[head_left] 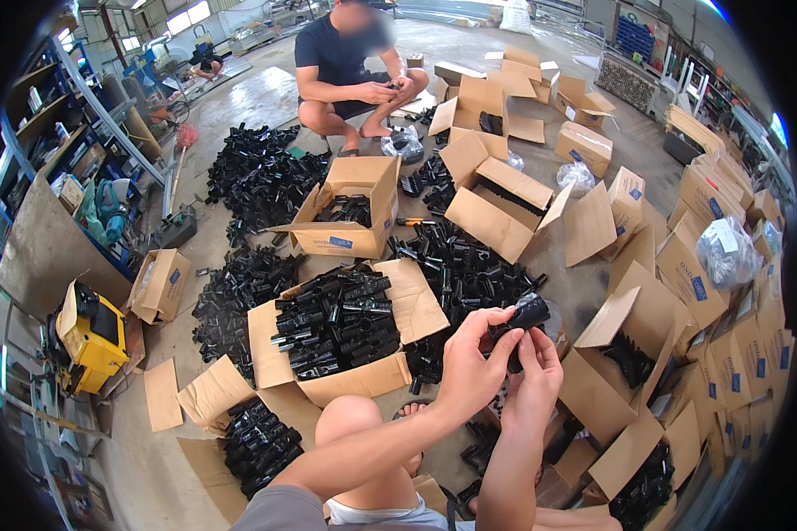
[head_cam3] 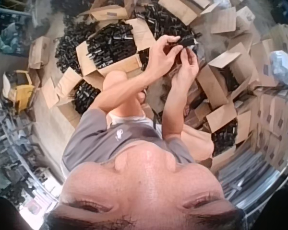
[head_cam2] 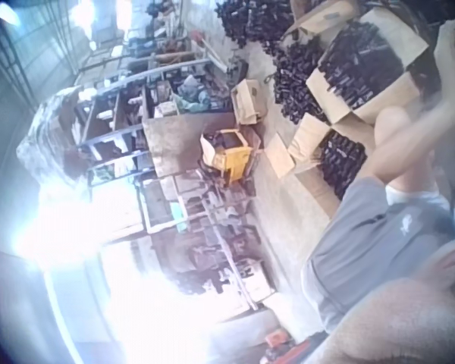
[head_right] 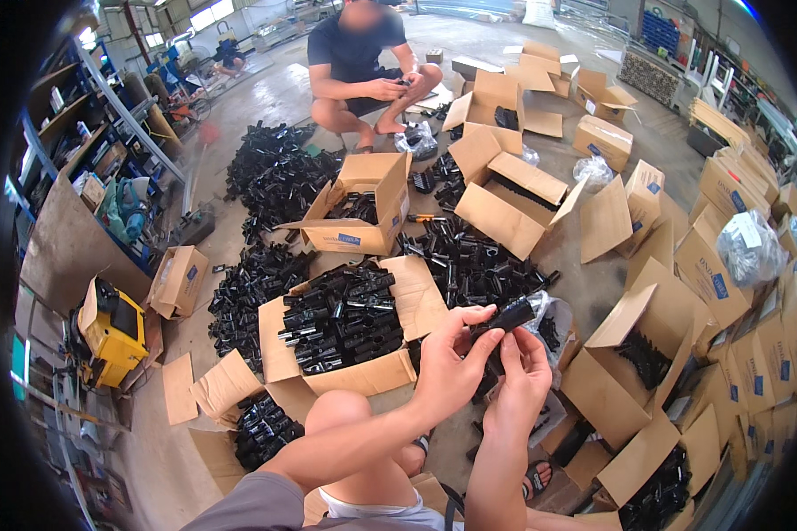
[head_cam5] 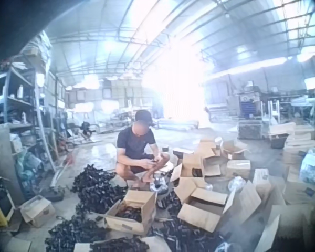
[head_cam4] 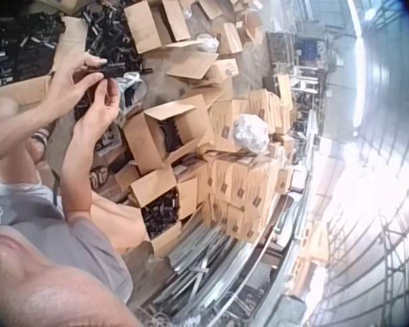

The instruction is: The person picks up black plastic T-shaped and L-shaped pipe connectors from a pile, rotates them by hand, and places them into cardboard boxes or a plastic bag.

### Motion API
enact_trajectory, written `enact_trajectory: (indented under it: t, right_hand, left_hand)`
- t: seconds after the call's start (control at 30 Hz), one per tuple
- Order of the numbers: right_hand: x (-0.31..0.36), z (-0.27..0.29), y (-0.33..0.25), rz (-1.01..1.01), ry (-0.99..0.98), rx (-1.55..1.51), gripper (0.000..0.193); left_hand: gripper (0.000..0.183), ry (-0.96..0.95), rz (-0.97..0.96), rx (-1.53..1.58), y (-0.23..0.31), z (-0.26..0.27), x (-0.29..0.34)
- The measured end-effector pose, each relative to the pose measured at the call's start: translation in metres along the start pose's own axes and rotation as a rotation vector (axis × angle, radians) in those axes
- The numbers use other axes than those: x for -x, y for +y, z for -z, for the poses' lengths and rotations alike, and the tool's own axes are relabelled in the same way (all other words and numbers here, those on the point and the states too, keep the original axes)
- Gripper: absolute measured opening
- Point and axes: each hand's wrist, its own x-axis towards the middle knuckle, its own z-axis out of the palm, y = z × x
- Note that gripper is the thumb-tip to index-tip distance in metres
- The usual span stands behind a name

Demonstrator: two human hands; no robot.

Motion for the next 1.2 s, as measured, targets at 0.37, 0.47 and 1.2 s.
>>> enact_trajectory:
  t: [0.37, 0.47, 1.2]
  right_hand:
    - [-0.003, 0.008, -0.004, -0.018, -0.034, 0.024, 0.02]
    - [-0.006, 0.013, -0.001, 0.042, -0.049, 0.102, 0.019]
    - [-0.003, 0.019, -0.002, 0.004, -0.116, 0.029, 0.014]
  left_hand:
    - [0.026, 0.075, -0.085, 0.046, 0.004, -0.006, 0.001]
    - [0.026, 0.036, -0.069, -0.052, 0.023, 0.002, -0.001]
    - [0.025, -0.003, -0.128, -0.039, 0.026, 0.005, 0.002]
